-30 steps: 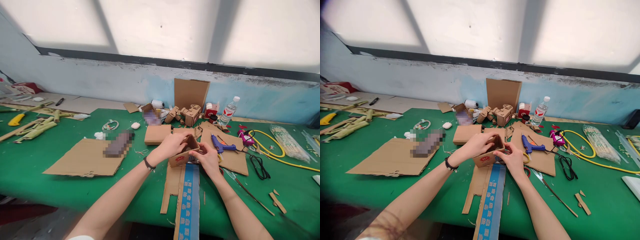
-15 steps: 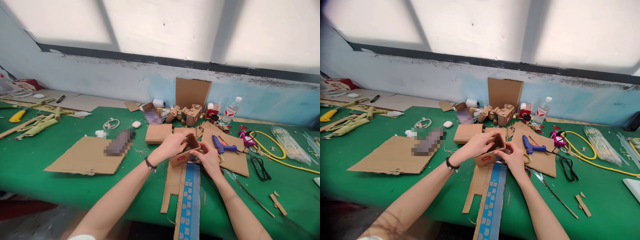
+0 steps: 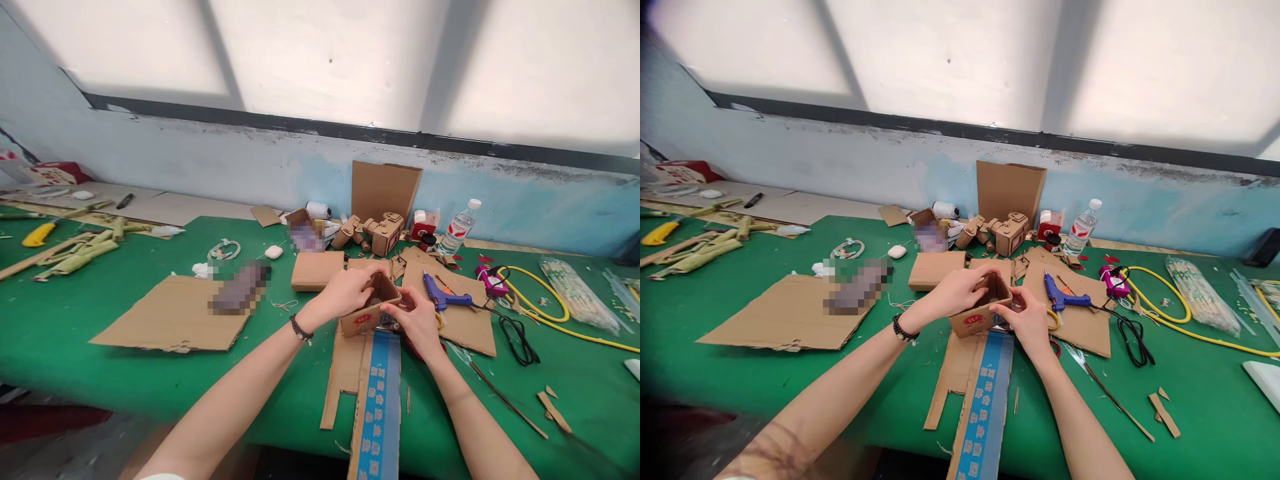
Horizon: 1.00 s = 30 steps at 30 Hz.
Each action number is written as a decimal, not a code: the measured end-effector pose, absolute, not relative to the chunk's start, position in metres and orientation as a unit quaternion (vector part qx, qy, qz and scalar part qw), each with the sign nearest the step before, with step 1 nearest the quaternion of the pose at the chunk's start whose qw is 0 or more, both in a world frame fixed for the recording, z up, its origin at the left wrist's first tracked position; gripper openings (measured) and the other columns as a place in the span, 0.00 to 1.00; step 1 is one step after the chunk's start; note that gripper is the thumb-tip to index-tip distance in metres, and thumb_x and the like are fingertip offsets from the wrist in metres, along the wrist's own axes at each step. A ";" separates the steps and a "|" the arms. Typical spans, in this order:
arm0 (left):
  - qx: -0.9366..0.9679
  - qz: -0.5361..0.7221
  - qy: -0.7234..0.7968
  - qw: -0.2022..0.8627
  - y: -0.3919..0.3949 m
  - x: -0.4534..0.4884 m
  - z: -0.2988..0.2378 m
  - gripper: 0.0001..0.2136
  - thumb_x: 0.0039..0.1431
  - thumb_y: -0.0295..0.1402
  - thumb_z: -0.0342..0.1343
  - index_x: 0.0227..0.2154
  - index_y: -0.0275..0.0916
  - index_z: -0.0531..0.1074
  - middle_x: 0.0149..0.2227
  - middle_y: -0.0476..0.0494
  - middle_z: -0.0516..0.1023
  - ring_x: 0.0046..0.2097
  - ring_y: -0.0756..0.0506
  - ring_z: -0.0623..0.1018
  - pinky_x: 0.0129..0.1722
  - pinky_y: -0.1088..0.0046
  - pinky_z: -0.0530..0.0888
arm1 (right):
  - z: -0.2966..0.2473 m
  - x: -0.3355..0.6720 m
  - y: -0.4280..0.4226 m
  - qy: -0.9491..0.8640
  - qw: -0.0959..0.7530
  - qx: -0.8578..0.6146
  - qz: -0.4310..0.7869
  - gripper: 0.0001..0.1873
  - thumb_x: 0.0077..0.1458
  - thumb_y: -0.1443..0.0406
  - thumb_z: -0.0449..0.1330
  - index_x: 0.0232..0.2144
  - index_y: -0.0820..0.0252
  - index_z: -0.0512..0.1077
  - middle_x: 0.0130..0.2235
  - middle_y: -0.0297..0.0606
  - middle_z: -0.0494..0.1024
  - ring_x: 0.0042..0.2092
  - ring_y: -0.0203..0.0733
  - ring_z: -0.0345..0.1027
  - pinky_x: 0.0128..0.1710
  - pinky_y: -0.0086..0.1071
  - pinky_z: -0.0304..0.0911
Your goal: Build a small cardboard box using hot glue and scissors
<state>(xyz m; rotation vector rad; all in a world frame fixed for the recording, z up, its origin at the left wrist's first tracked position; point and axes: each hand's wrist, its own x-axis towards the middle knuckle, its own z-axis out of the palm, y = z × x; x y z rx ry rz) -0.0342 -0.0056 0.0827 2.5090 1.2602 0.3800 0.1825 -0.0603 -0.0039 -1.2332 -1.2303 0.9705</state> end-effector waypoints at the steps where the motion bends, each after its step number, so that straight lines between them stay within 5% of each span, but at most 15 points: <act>1: 0.875 0.135 0.438 0.156 -0.005 -0.034 0.083 0.24 0.74 0.30 0.53 0.70 0.48 0.70 0.57 0.43 0.91 0.54 0.34 0.91 0.50 0.61 0.83 | -0.003 0.183 -0.061 -0.520 0.542 -0.520 0.406 0.37 0.41 0.40 0.85 0.44 0.56 0.83 0.42 0.42 0.91 0.44 0.54 0.87 0.49 0.45 0.85; 23: 0.868 0.163 0.442 0.156 -0.005 -0.031 0.078 0.23 0.71 0.28 0.55 0.66 0.47 0.74 0.57 0.41 0.92 0.54 0.31 0.91 0.53 0.54 0.86 | -0.004 0.182 -0.060 -0.545 0.546 -0.517 0.372 0.33 0.47 0.39 0.82 0.43 0.55 0.82 0.42 0.42 0.92 0.46 0.55 0.89 0.49 0.44 0.85; 30: 0.863 0.183 0.439 0.170 -0.007 -0.031 0.078 0.22 0.69 0.26 0.55 0.63 0.50 0.77 0.55 0.46 0.92 0.52 0.35 0.91 0.51 0.60 0.85 | -0.004 0.184 -0.061 -0.543 0.546 -0.523 0.365 0.32 0.46 0.40 0.82 0.42 0.54 0.82 0.42 0.41 0.91 0.45 0.56 0.89 0.49 0.45 0.86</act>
